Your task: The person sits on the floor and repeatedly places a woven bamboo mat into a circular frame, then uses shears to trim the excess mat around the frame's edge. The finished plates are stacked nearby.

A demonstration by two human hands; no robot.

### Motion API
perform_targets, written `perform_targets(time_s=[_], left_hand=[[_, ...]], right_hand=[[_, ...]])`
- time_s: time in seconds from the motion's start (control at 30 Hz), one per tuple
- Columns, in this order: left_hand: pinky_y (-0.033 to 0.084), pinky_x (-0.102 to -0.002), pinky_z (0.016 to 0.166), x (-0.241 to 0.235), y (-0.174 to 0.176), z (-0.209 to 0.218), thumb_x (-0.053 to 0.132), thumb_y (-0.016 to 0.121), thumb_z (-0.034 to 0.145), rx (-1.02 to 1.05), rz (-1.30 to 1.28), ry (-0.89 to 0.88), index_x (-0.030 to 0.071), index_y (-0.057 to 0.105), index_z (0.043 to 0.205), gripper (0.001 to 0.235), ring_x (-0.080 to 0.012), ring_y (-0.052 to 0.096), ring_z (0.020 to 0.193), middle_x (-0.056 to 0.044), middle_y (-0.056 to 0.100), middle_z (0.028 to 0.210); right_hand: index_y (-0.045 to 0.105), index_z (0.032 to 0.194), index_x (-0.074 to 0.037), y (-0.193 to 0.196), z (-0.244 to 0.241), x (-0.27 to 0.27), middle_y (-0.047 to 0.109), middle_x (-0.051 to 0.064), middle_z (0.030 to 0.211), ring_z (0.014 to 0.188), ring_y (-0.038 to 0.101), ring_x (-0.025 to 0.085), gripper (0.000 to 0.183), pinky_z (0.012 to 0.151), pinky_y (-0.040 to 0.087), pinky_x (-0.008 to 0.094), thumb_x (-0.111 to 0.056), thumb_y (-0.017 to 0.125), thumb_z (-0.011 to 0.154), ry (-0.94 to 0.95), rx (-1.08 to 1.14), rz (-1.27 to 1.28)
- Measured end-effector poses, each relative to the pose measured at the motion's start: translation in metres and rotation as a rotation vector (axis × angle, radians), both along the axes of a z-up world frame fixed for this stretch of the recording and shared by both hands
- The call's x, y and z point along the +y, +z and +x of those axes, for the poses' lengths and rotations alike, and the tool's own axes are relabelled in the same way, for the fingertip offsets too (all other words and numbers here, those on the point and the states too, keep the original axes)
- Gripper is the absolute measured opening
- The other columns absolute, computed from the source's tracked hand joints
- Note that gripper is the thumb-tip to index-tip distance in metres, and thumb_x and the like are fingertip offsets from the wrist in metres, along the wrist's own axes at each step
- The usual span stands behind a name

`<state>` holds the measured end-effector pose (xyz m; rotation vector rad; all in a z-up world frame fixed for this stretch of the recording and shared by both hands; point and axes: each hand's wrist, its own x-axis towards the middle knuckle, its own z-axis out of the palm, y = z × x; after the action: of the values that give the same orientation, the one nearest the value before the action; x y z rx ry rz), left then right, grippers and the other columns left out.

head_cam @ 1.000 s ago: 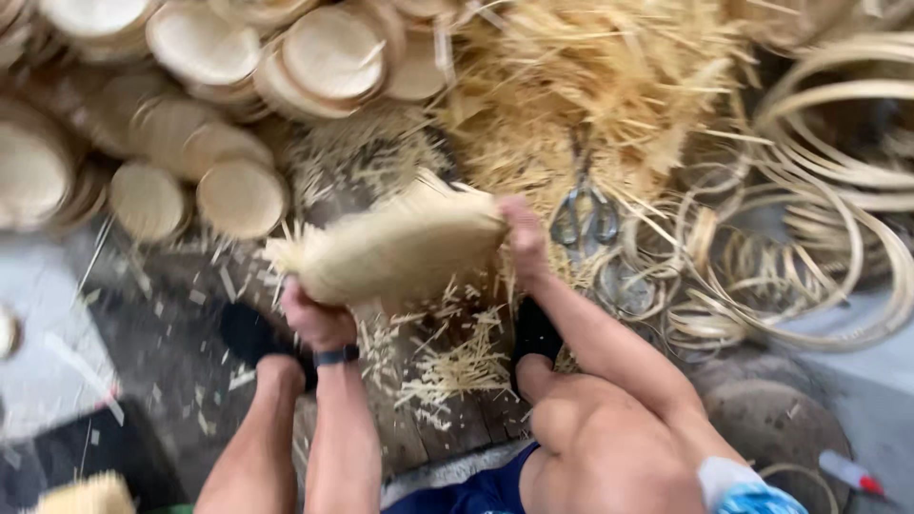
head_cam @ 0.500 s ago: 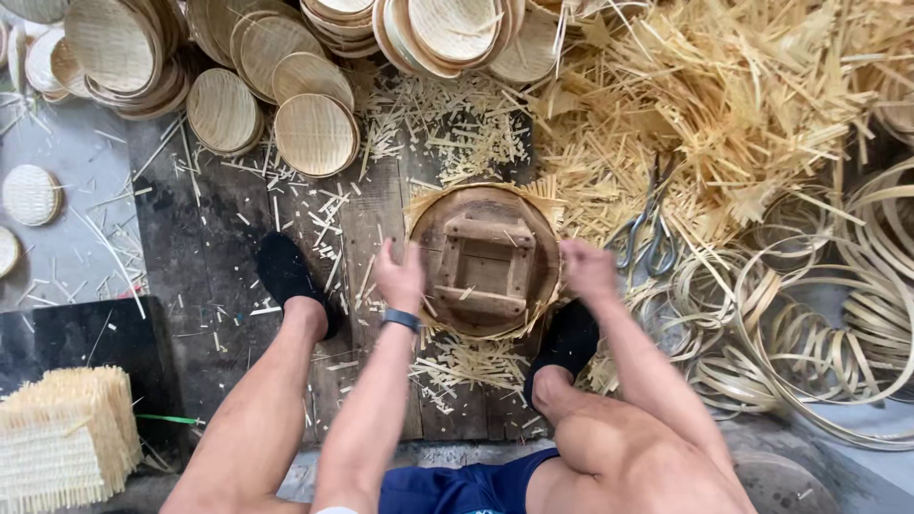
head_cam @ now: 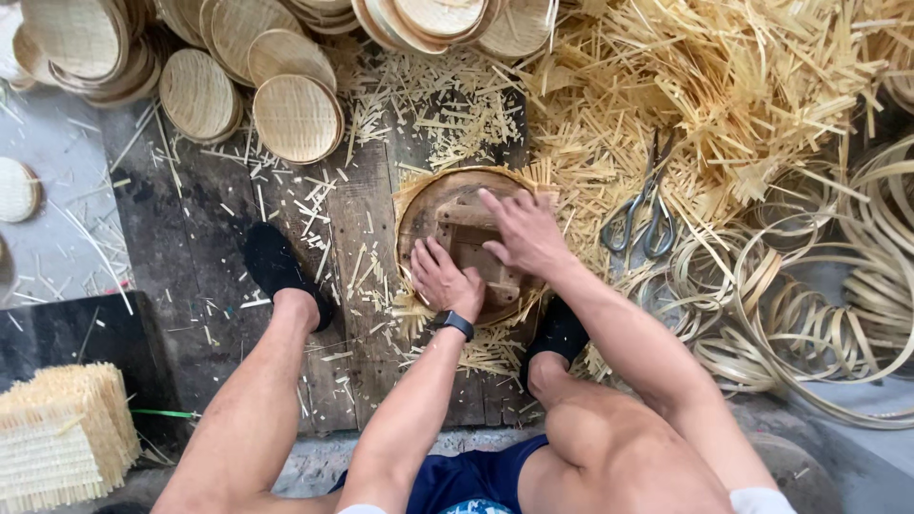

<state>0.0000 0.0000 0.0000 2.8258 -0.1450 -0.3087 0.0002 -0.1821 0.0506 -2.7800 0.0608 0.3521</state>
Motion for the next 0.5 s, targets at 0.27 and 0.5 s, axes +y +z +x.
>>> perform_targets(time_s=[0.27, 0.5], left_hand=[[0.026, -0.056, 0.117, 0.033, 0.030, 0.046, 0.013, 0.070, 0.067, 0.007, -0.076, -0.320, 0.010, 0.041, 0.153, 0.091, -0.0320, 0.033, 0.147, -0.008, 0.038, 0.161], [0.032, -0.048, 0.119, 0.030, 0.011, 0.031, 0.011, 0.061, 0.073, -0.146, -0.124, -0.494, 0.014, 0.050, 0.150, 0.078, -0.0312, 0.045, 0.143, -0.004, 0.052, 0.157]], right_hand=[[0.034, 0.161, -0.023, 0.011, -0.008, 0.006, 0.058, 0.009, 0.090, 0.086, 0.052, 0.026, 0.079, 0.086, 0.042, 0.043, -0.036, 0.072, 0.093, 0.063, -0.273, 0.123], [0.044, 0.157, -0.024, -0.001, -0.041, 0.011, 0.064, 0.009, 0.086, 0.082, 0.055, 0.025, 0.074, 0.084, 0.042, 0.042, -0.024, 0.070, 0.088, -0.186, -0.067, 0.416]])
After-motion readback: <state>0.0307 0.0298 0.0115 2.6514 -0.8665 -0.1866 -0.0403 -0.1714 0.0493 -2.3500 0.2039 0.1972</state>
